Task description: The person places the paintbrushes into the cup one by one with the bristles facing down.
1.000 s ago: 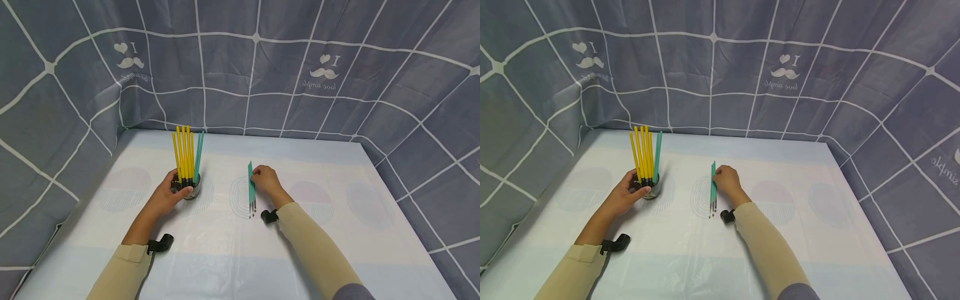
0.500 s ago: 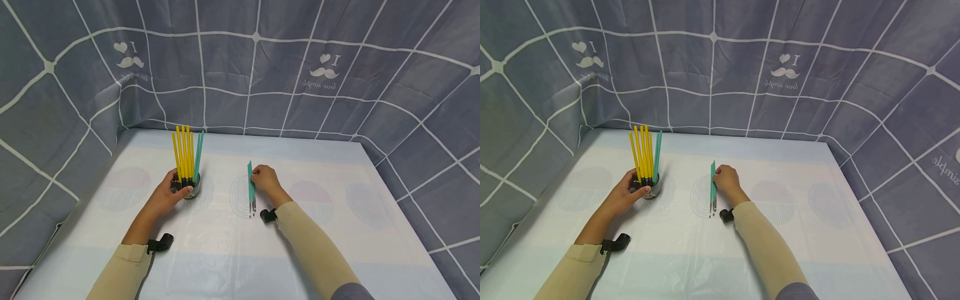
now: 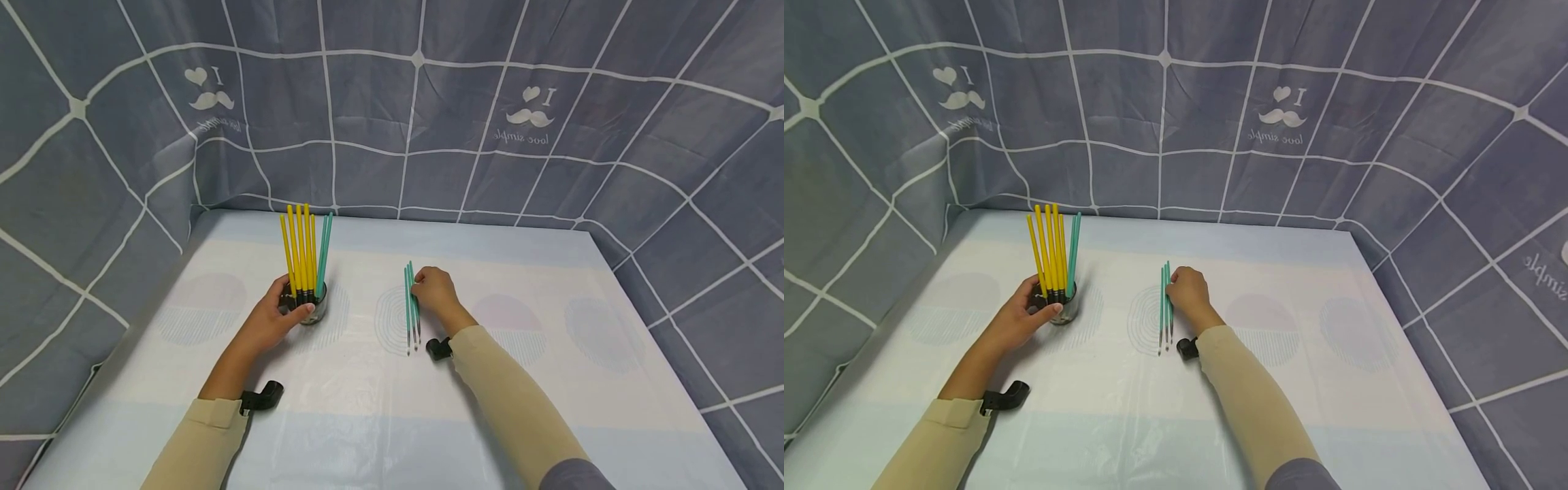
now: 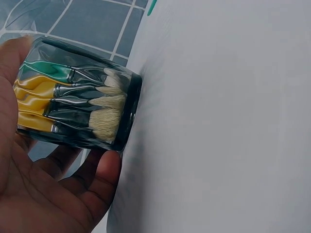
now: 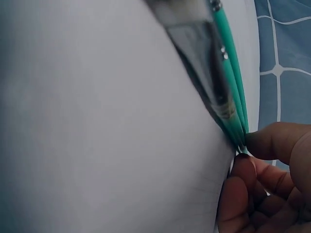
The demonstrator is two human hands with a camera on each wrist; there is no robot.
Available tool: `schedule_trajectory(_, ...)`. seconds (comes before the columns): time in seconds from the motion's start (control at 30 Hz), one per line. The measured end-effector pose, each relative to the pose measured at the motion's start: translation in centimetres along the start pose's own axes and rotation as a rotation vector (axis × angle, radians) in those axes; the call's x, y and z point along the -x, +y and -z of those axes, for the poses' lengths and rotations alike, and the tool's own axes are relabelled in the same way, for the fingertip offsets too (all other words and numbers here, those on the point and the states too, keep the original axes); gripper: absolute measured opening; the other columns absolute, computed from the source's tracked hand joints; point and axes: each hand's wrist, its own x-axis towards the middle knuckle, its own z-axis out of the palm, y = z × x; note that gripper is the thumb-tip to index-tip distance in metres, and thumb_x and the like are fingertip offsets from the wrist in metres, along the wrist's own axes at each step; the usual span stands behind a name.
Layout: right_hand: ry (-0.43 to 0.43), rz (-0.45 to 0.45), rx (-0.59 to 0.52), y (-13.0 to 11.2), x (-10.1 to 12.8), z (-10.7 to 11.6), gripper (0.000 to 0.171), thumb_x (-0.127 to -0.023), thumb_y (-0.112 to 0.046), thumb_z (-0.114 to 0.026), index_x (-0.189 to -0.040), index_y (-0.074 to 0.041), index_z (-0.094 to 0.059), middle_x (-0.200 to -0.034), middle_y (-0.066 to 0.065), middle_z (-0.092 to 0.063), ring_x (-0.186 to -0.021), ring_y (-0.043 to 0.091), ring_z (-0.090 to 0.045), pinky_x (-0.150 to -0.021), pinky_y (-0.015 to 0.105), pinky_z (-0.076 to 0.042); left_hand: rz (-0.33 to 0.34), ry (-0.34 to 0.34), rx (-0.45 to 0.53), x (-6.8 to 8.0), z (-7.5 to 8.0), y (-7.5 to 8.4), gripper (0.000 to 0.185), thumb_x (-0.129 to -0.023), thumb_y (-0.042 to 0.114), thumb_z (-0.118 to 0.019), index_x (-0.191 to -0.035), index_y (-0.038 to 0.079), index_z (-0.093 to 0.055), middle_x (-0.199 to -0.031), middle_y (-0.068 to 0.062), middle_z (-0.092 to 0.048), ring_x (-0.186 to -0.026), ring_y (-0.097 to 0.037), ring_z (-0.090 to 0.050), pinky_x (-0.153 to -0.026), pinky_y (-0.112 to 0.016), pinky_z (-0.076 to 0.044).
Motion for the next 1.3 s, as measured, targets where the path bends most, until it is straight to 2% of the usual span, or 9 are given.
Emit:
schedule_trajectory(0.2,0.004,0.019,0.063,-0.3,0.2,0.1,0.020,-0.092,-0.010,-0.067,-0.108,0.001,-0.068,-0.107,0.014,-0.069,-0.095,0.029,-0.062,-0.083,0.041,-0.051,-0.003,0.003,0.001,-0.1,-0.1,0.1,0.084,-0.094,0.044,-0.067,-0.157,0.014,-0.019,-0.146,-0.020,-0.042,-0.127,-0.043,-0.046,-0.099,-0.061,-0.038)
schedule_trajectory(0.4,0.004,-0.007,0.038,-0.4,0.2,0.1,0.015,-0.092,-0.009,-0.065,-0.103,0.000,-0.068,-0.101,0.013,-0.067,-0.087,0.026,-0.059,-0.077,0.039,-0.050,-0.001,0.003,-0.005,-0.2,-0.2,0.0,0.085,-0.094,0.044,-0.067,-0.157,0.013,-0.019,-0.145,-0.021,-0.043,-0.126,-0.043,-0.047,-0.099,-0.061,-0.038)
schedule_trajectory(0.63,-0.013,0.010,0.098,-0.5,0.0,0.0,0.014,-0.092,-0.011,-0.068,-0.101,-0.001,-0.066,-0.098,0.013,-0.067,-0.079,0.023,-0.057,-0.071,0.036,-0.049,0.004,0.000,0.000,-0.2,-0.1,0.0,0.087,-0.094,0.044,-0.067,-0.158,0.014,-0.018,-0.146,-0.020,-0.042,-0.126,-0.041,-0.047,-0.098,-0.060,-0.038)
schedule_trajectory(0.83,-0.012,0.018,0.101,-0.4,0.1,0.0,0.011,-0.092,-0.009,-0.067,-0.099,-0.001,-0.066,-0.097,0.013,-0.066,-0.076,0.022,-0.056,-0.064,0.032,-0.047,0.003,0.001,0.008,-0.2,-0.1,0.1,0.086,-0.094,0.043,-0.068,-0.157,0.013,-0.019,-0.145,-0.020,-0.043,-0.125,-0.041,-0.047,-0.098,-0.060,-0.038)
schedule_trajectory(1.03,-0.054,-0.060,-0.053,-0.1,0.1,0.7,0.013,-0.092,-0.011,-0.065,-0.100,-0.001,-0.065,-0.097,0.011,-0.064,-0.081,0.023,-0.057,-0.065,0.032,-0.048,0.006,0.000,0.005,-0.2,-0.3,0.0,0.086,-0.094,0.045,-0.067,-0.157,0.014,-0.018,-0.146,-0.021,-0.042,-0.126,-0.042,-0.047,-0.099,-0.061,-0.037)
schedule_trajectory(1.3,-0.129,-0.104,-0.283,0.4,-0.3,1.6,0.023,-0.095,-0.013,-0.059,-0.115,-0.002,-0.063,-0.092,0.012,-0.063,-0.065,0.019,-0.058,-0.060,0.031,-0.049,0.012,0.003,-0.005,0.0,-0.1,0.1,0.088,-0.093,0.047,-0.067,-0.158,0.013,-0.018,-0.148,-0.021,-0.041,-0.128,-0.043,-0.046,-0.099,-0.062,-0.037)
